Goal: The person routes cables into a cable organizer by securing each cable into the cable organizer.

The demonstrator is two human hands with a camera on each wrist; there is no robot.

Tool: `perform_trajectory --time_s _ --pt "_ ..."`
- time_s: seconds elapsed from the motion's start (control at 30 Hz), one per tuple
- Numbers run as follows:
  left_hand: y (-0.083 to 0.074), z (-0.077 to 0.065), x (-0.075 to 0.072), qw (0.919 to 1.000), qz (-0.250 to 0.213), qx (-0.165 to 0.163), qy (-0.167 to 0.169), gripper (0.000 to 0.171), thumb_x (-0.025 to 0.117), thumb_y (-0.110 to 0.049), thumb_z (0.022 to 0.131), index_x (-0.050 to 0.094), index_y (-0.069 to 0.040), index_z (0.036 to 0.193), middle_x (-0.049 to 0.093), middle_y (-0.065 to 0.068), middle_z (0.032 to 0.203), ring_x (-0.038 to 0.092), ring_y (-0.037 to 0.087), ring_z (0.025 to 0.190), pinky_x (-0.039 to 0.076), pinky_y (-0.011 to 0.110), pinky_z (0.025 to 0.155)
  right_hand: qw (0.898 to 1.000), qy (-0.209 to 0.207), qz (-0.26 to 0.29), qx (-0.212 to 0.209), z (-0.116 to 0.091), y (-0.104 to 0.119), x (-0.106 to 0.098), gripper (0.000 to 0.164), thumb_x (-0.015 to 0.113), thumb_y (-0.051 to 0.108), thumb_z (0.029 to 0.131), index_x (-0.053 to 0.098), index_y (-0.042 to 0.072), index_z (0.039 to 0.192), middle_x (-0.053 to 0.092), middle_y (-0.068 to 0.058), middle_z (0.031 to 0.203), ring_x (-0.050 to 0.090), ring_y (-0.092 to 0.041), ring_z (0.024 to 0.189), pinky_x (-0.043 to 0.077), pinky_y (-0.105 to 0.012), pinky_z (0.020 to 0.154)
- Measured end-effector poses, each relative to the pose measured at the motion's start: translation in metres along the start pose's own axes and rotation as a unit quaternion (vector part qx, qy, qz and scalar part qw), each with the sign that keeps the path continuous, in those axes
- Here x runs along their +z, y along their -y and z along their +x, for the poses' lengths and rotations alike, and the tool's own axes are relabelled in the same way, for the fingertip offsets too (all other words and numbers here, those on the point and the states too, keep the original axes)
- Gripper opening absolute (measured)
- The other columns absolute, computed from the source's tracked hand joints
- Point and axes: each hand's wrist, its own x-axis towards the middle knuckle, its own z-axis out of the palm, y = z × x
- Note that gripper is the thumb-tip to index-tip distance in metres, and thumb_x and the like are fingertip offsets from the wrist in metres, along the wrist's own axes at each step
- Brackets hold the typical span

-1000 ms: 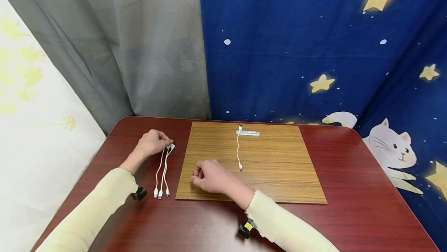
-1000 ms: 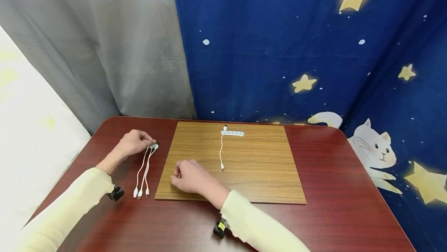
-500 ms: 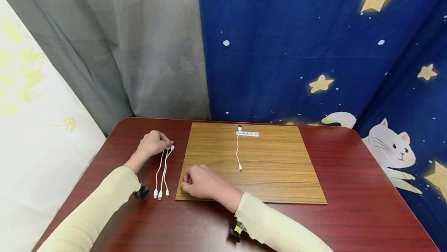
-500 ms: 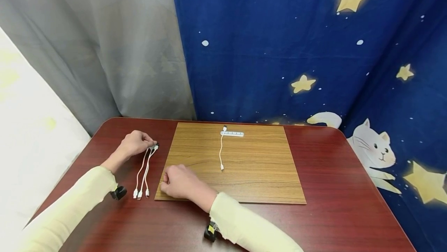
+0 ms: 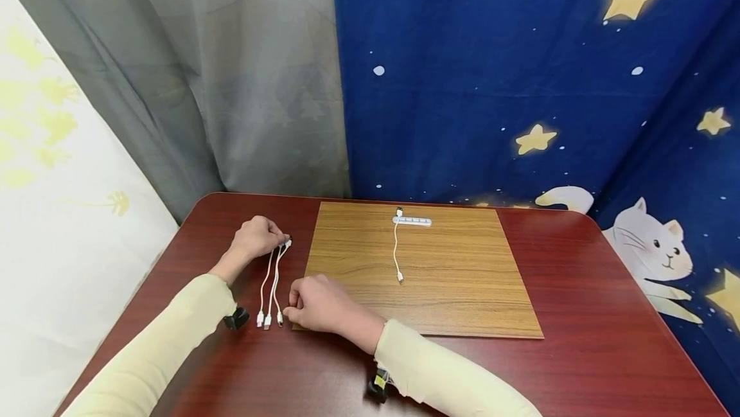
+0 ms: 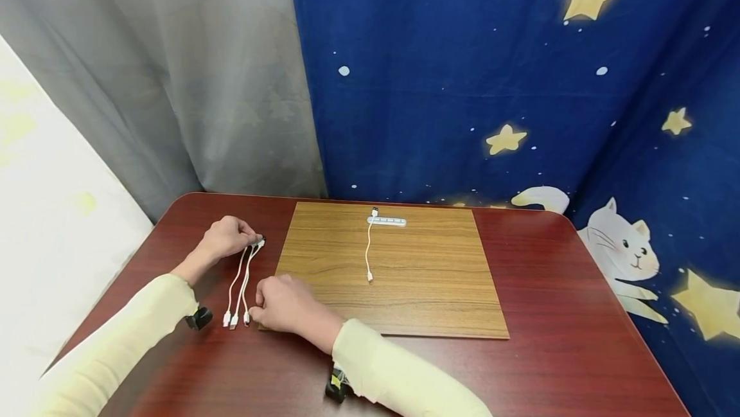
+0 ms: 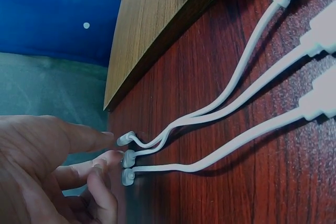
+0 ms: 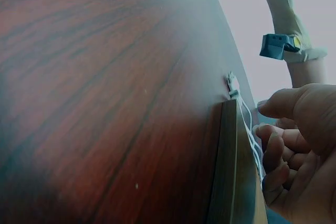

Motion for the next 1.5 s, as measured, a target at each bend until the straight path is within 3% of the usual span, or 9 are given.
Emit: perform_trajectory --time_s 0.17,0.43,0.97,1.23,1.5 --pt "0.0 0.0 0.001 1.0 -0.001 0.002 -0.004 0.028 0.072 -0.028 0.093 0.074 -0.009 0.073 0.064 0.0 0.066 0.056 0.021 0.064 0.042 0.036 0.062 1.0 -0.001 -0.023 0.002 0.002 0.006 0.004 0.027 0.079 0.034 0.088 0.06 0.025 0.072 0.051 0.018 0.062 0.049 0.0 0.059 0.039 -0.02 0.053" --pt "0.0 0.001 0.001 0.9998 0.0 0.011 -0.015 0.028 0.071 -0.027 0.094 0.073 -0.008 0.073 0.063 0.0 0.066 0.056 0.021 0.063 0.043 0.037 0.063 0.998 -0.01 -0.055 0.007 0.005 0.011 0.008 0.031 0.079 0.038 0.087 0.058 0.026 0.069 0.049 0.015 0.062 0.049 -0.004 0.059 0.039 -0.024 0.051" --pt "-0.006 0.0 0.005 0.9997 0.018 0.014 -0.003 0.029 0.072 -0.026 0.092 0.072 -0.009 0.068 0.063 -0.001 0.064 0.056 0.022 0.061 0.043 0.038 0.061 0.995 -0.007 -0.101 0.027 0.008 0.015 0.015 0.038 0.08 0.044 0.087 0.057 0.028 0.061 0.05 0.014 0.061 0.052 -0.007 0.06 0.043 -0.031 0.051" --pt "-0.008 0.003 0.008 0.9995 0.028 -0.007 0.011 0.029 0.074 -0.029 0.092 0.072 -0.012 0.069 0.063 0.0 0.066 0.057 0.024 0.062 0.043 0.038 0.056 0.992 0.023 -0.116 0.052 0.008 0.023 0.015 0.043 0.079 0.046 0.086 0.056 0.026 0.057 0.051 0.011 0.059 0.05 -0.008 0.056 0.041 -0.032 0.048" --pt "-0.008 0.003 0.008 0.999 0.037 -0.021 0.017 0.037 0.069 -0.029 0.093 0.067 -0.013 0.06 0.054 -0.001 0.055 0.051 0.022 0.054 0.037 0.035 0.049 0.98 0.05 -0.164 0.098 0.017 0.039 0.016 0.032 0.082 0.039 0.081 0.059 0.025 0.063 0.064 0.006 0.074 0.061 -0.014 0.067 0.048 -0.037 0.055"
